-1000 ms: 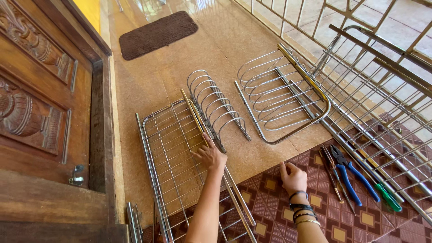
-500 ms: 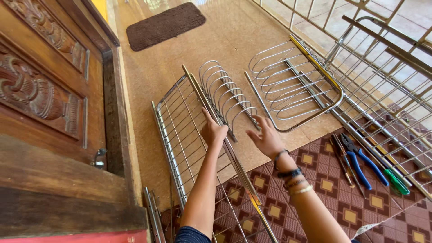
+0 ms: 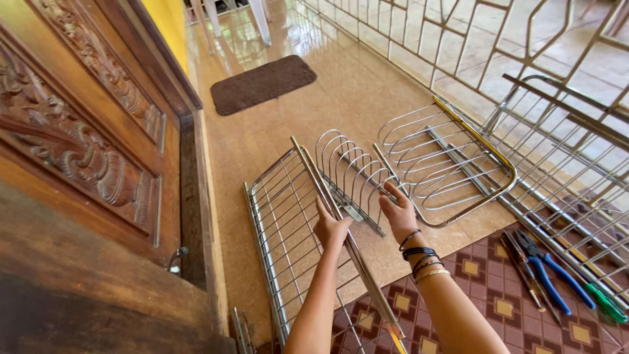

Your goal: The person assembles a metal dish rack by inserting screws and tightening them with a screwdriver. They then attach a wire grid shelf to the assembled rack.

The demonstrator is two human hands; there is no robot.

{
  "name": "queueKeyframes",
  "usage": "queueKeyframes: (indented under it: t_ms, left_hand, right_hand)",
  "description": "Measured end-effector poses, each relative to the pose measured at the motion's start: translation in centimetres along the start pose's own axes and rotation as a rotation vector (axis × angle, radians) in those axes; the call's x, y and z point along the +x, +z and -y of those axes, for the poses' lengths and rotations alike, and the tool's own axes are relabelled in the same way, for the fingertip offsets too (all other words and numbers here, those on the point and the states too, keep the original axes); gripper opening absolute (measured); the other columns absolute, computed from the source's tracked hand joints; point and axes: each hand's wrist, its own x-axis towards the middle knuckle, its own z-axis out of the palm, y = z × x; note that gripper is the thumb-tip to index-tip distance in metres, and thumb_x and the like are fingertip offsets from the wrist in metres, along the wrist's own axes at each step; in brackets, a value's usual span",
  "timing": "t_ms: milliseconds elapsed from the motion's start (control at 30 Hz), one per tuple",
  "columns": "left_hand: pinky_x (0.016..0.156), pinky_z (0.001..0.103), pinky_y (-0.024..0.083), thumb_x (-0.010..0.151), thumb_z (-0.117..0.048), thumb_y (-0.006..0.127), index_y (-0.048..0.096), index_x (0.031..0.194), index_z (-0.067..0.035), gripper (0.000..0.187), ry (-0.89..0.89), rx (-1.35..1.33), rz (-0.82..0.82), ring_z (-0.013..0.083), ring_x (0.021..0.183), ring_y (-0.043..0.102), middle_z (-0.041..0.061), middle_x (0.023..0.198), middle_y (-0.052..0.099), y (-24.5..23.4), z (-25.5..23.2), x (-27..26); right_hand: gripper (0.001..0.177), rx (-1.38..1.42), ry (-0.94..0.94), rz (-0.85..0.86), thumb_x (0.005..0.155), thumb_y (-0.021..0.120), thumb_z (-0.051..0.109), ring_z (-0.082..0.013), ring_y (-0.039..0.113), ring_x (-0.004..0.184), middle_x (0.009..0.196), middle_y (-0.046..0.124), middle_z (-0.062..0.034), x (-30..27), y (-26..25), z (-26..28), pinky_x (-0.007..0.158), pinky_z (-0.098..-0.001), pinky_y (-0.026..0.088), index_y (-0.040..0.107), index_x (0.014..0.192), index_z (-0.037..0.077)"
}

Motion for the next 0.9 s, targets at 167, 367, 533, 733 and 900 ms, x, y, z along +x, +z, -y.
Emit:
queueKeyframes:
  t_ms: [167, 367, 533, 733, 900]
  left_hand:
    - [0.086, 0.042, 0.057, 0.063, -0.025, 0.083, 0.016, 0.161, -0.020, 0.118, 0.041, 0.116, -0.024, 0.0355, 0.090, 0.073, 0.016, 0.101, 0.076, 3.1, 2.1, 1.2]
    - [0.092, 0.049, 0.052, 0.065, -0.031, 0.086, 0.014, 0.161, -0.013, 0.121, 0.064, 0.299, -0.029, 0.0400, 0.091, 0.071, 0.020, 0.102, 0.074, 6.4, 5.0, 3.6]
    - [0.099, 0.051, 0.047, 0.068, -0.034, 0.087, 0.010, 0.162, -0.009, 0.123, 0.019, 0.437, 0.039, 0.0399, 0.100, 0.070, 0.021, 0.104, 0.074, 7.2, 5.9, 4.6]
    - [0.112, 0.046, 0.043, 0.073, -0.039, 0.089, 0.012, 0.162, -0.014, 0.120, -0.057, 0.509, 0.117, 0.0389, 0.134, 0.049, 0.023, 0.142, 0.055, 7.2, 3.9, 3.3]
    - [0.123, 0.051, 0.022, 0.074, -0.044, 0.090, 0.008, 0.165, -0.014, 0.126, 0.072, 0.826, 0.231, 0.0415, 0.153, 0.008, 0.018, 0.169, 0.000, 6.0, -0.9, -0.6]
  right_hand:
    - [0.048, 0.158, -0.043, -0.049, 0.099, 0.062, 0.006, -0.0189, 0.063, 0.124, 0.137, 0.063, -0.0087, -2.7, -2.2, 3.3, 0.103, -0.0287, 0.053, 0.053, 0.145, -0.001]
    - [0.050, 0.188, -0.081, -0.027, 0.098, 0.060, 0.005, -0.0200, 0.059, 0.132, 0.143, 0.060, -0.0105, -6.7, -3.2, 5.8, 0.109, -0.0317, 0.050, 0.051, 0.147, 0.002]
    - [0.060, -0.063, -0.051, 0.071, 0.096, 0.061, 0.006, -0.0211, 0.053, 0.137, 0.151, 0.053, -0.0115, -8.9, -2.8, 6.5, 0.112, -0.0352, 0.046, 0.043, 0.153, 0.012]
    - [0.056, -0.285, -0.071, 0.122, 0.094, 0.062, 0.005, -0.0226, 0.053, 0.137, 0.152, 0.050, -0.0077, -10.4, -6.5, 5.3, 0.106, -0.0365, 0.053, 0.047, 0.147, 0.012]
    - [0.036, -0.430, -0.194, -0.092, 0.097, 0.066, 0.008, -0.0260, 0.063, 0.129, 0.132, 0.065, -0.0134, -11.6, -13.1, 2.4, 0.094, -0.0402, 0.058, 0.057, 0.131, 0.005]
